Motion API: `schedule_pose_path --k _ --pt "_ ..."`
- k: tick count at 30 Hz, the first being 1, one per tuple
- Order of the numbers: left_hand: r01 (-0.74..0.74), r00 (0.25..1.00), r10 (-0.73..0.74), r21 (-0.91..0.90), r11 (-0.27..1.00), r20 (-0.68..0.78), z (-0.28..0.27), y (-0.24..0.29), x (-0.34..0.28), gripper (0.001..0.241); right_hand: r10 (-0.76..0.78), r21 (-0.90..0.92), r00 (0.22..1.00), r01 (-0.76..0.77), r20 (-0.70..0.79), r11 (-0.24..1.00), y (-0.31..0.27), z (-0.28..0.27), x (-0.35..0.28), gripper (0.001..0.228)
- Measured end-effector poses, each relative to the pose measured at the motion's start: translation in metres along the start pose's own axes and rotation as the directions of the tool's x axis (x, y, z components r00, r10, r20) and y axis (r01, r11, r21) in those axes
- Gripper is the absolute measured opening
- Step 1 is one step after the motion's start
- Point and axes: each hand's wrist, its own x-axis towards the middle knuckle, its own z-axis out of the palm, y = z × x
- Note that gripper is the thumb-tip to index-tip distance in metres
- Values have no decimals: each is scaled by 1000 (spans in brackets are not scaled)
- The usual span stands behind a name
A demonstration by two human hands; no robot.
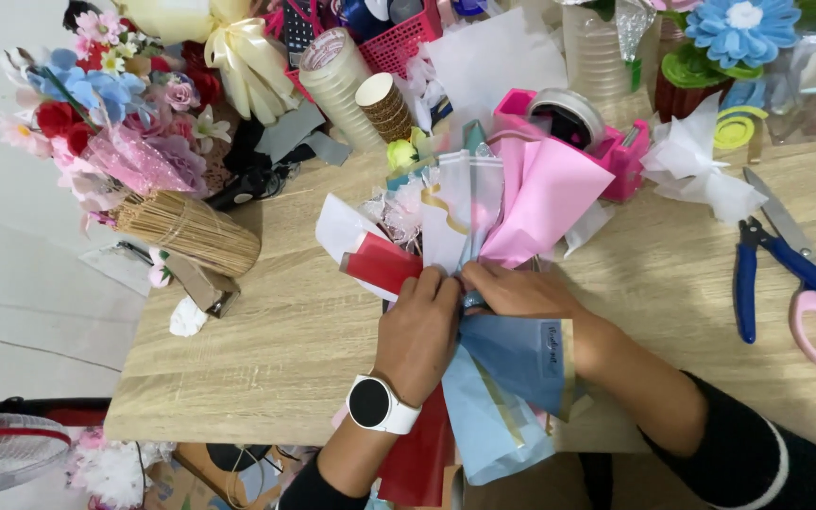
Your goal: The person arranges and wraps a bouquet of artificial flowers using various sheets of colored paper, including red, blue, and pink. They secure the wrapping with a small blue clip and continue to adjust the layers of paper around the bouquet on a cluttered wooden table.
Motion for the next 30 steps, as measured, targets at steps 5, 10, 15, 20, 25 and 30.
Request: schedule_pose_path --k 5,10,15,20,25,30 --pt "-88 978 112 140 986 -178 28 -7 -11 9 -50 76 995 44 92 996 4 -9 1 62" --pt "-42 992 48 56 998 -116 7 -3 -11 8 -79 169 995 68 63 983 7 -5 2 62" --pt "57 998 -56 -65 996 23 -3 5 -9 12 -101 254 991 77 83 964 14 -4 2 67" --pt "73 997 -72 -51 996 24 1 8 -9 12 -58 299 990 18 126 954 18 -4 1 54" --pt "48 998 -48 14 999 -33 6 8 -8 11 -5 242 986 -35 165 970 12 -10 0 58" --pt "117 993 -118 6 993 9 4 10 -5 12 36 305 981 -93 188 948 -7 -26 -14 48"
